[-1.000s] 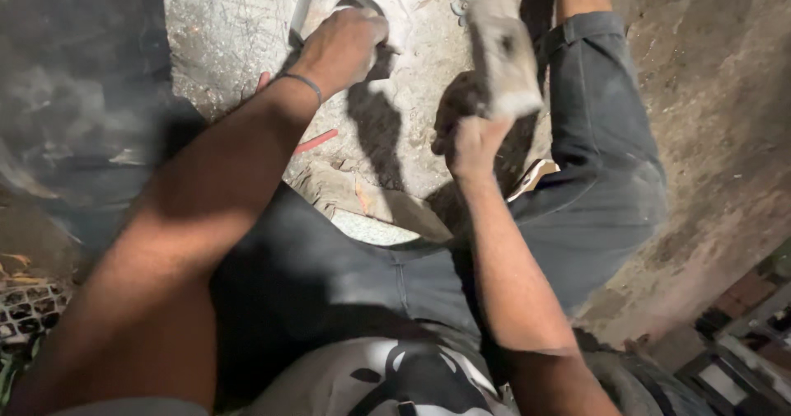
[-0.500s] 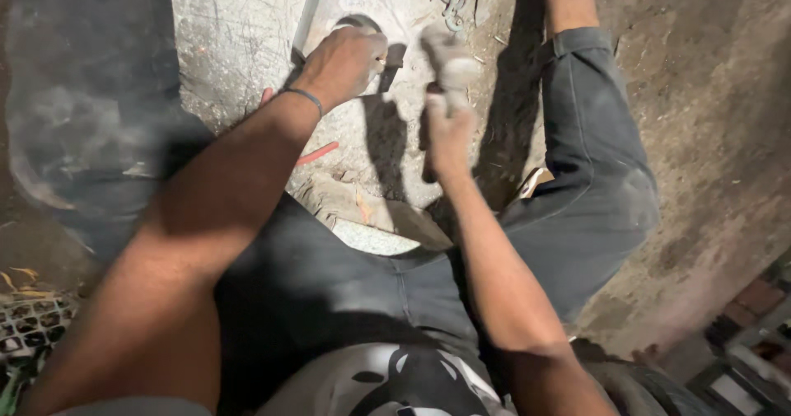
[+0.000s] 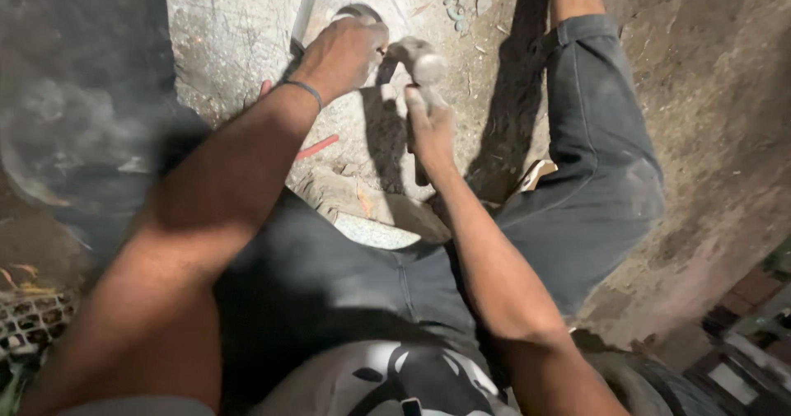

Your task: The person sits on the floor and carves a circular design into a flat stone slab using a hammer and chisel. They repeatedly strike the chisel to remove material and occasionally use pliers to adjust or remove small pieces.

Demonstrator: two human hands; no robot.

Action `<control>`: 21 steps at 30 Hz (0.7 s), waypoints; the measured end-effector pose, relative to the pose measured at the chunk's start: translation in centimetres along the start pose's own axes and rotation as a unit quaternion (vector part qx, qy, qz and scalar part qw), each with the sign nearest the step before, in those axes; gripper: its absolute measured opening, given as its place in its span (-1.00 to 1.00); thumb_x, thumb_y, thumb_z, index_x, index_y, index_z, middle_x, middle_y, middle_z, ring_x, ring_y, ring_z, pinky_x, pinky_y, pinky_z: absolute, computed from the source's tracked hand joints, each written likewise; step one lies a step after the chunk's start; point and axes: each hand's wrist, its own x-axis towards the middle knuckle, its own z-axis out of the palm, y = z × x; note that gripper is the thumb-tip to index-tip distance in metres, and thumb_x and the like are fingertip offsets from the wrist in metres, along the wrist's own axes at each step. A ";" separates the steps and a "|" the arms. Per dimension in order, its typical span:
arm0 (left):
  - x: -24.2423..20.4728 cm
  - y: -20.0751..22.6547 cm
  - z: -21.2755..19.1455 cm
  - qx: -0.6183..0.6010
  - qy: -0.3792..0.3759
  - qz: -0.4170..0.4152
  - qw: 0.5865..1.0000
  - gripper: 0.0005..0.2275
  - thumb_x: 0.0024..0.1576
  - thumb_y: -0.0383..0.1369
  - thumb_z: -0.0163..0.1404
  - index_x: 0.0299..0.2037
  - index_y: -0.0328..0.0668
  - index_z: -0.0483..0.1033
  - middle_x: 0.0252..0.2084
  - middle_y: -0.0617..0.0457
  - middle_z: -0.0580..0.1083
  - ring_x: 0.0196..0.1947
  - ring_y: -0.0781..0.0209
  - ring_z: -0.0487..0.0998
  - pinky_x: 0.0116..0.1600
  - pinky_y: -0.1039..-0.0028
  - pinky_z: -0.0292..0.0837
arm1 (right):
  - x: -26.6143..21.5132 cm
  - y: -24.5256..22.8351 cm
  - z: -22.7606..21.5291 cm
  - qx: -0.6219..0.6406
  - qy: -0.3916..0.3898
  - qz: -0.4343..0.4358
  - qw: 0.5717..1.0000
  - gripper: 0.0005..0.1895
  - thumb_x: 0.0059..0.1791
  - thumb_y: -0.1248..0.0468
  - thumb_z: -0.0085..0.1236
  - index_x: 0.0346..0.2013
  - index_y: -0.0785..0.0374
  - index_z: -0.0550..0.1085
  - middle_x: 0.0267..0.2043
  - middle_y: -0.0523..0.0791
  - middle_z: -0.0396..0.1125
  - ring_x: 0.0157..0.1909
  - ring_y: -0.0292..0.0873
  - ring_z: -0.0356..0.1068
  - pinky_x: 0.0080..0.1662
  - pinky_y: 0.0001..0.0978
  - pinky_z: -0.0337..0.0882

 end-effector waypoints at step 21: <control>1.2 0.0 -2.0 -0.114 0.064 0.014 0.991 -0.92 0.08 -0.41 0.18 -0.28 -0.21 0.67 -0.27 -0.18 0.61 -0.28 -0.11 0.62 -0.14 0.20 0.51 | -4.1 1.4 -1.1 -0.217 -0.084 0.201 0.952 -0.50 -0.02 -0.10 0.28 -0.27 0.36 0.62 -0.49 0.10 0.44 -0.46 -0.03 0.43 -0.31 -0.14 0.38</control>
